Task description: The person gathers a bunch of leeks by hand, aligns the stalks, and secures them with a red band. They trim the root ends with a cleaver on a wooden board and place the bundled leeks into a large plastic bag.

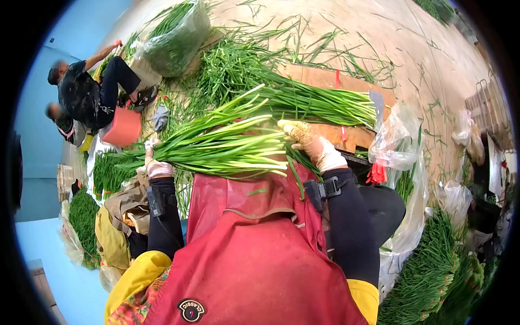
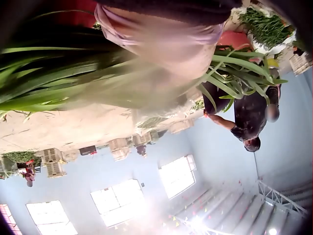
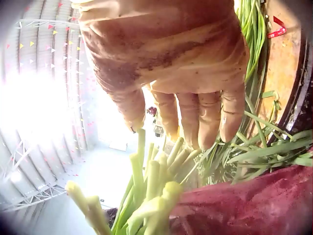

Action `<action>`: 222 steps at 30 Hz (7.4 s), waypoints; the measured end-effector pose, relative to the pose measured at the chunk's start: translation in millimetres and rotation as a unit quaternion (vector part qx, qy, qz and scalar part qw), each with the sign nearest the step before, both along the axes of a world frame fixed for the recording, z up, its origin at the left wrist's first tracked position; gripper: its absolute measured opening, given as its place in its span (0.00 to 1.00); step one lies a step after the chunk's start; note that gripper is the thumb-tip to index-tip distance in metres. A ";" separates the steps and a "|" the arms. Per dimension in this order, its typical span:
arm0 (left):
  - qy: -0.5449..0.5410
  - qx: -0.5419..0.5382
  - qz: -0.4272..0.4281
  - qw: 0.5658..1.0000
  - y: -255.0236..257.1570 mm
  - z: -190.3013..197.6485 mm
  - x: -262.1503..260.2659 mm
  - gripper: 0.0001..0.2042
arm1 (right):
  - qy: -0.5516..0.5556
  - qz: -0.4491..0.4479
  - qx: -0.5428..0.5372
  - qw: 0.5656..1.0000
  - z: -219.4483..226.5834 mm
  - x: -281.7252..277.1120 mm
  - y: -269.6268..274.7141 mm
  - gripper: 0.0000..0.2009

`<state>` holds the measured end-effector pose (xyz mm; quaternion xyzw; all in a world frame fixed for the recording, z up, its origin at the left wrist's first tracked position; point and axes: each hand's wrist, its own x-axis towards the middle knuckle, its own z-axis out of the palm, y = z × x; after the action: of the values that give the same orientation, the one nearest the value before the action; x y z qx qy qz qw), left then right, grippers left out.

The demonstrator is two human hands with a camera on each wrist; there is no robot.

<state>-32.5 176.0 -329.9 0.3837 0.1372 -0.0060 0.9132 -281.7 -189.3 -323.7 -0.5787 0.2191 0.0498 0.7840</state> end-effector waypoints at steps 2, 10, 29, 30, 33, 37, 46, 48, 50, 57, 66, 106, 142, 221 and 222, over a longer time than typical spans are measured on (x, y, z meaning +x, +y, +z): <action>0.002 -0.009 -0.004 1.000 -3.4 6.5 -0.4 0.10 | 0.004 -0.008 -0.018 1.000 -3.8 4.3 -2.5 0.25; -0.012 -0.040 -0.040 0.998 -15.2 17.3 -2.9 0.08 | -0.099 0.131 -0.159 0.974 35.4 53.0 6.5 0.34; -0.068 -0.042 -0.167 0.983 -31.2 57.3 -12.3 0.10 | -0.204 -0.004 -0.039 0.978 116.6 28.3 0.5 0.10; -0.070 -0.053 -0.180 0.980 -31.7 56.8 -11.1 0.10 | -0.159 0.032 -0.042 0.986 107.5 20.8 -10.0 0.10; -0.046 -0.067 -0.156 0.984 -31.9 49.4 -11.0 0.09 | -0.018 0.142 -0.348 0.926 70.2 6.9 -11.6 0.12; -0.082 -0.063 -0.169 0.980 -20.2 27.6 -0.1 0.08 | -0.042 0.150 -0.425 0.892 29.1 7.2 -3.5 0.15; -0.018 -0.061 -0.106 0.992 -8.3 20.7 4.7 0.10 | -0.061 0.086 -0.211 0.972 11.2 -29.5 -9.1 0.22; -0.058 -0.081 -0.141 0.985 -7.7 18.6 4.3 0.10 | -0.038 0.137 -0.140 0.980 4.7 -39.1 -5.2 0.20; -0.065 -0.084 -0.144 0.984 -9.7 20.9 4.1 0.10 | -0.004 0.135 -0.102 0.986 2.1 -41.7 11.6 0.22; -0.121 -0.050 -0.166 0.977 -41.5 72.5 -5.8 0.11 | 0.021 0.094 0.077 0.992 -16.0 -40.9 41.4 0.18; -0.307 -0.008 -0.229 0.924 -149.5 219.0 -27.2 0.11 | 0.002 0.104 0.073 0.992 3.2 -71.2 9.2 0.16; 0.065 0.430 -0.603 0.668 71.2 88.5 21.0 0.22 | -0.189 -0.222 0.418 0.861 -34.8 47.3 49.1 0.23; 0.195 -0.072 -0.785 0.584 -166.8 70.7 -122.1 0.35 | -0.276 -0.162 0.153 0.935 35.9 -13.9 16.1 0.47; 0.041 0.051 -0.755 0.653 -148.7 80.2 -112.6 0.29 | -0.241 -0.101 -0.130 0.956 35.8 -28.7 -17.0 0.33; 0.040 0.061 -0.761 0.645 -149.2 77.6 -112.7 0.30 | -0.234 -0.114 -0.146 0.954 57.4 -21.6 -15.2 0.32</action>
<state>-145.2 26.8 -252.3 0.4074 -0.1664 -0.7056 0.5554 -303.3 -204.4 -266.3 -0.6534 0.0991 -0.2092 0.7207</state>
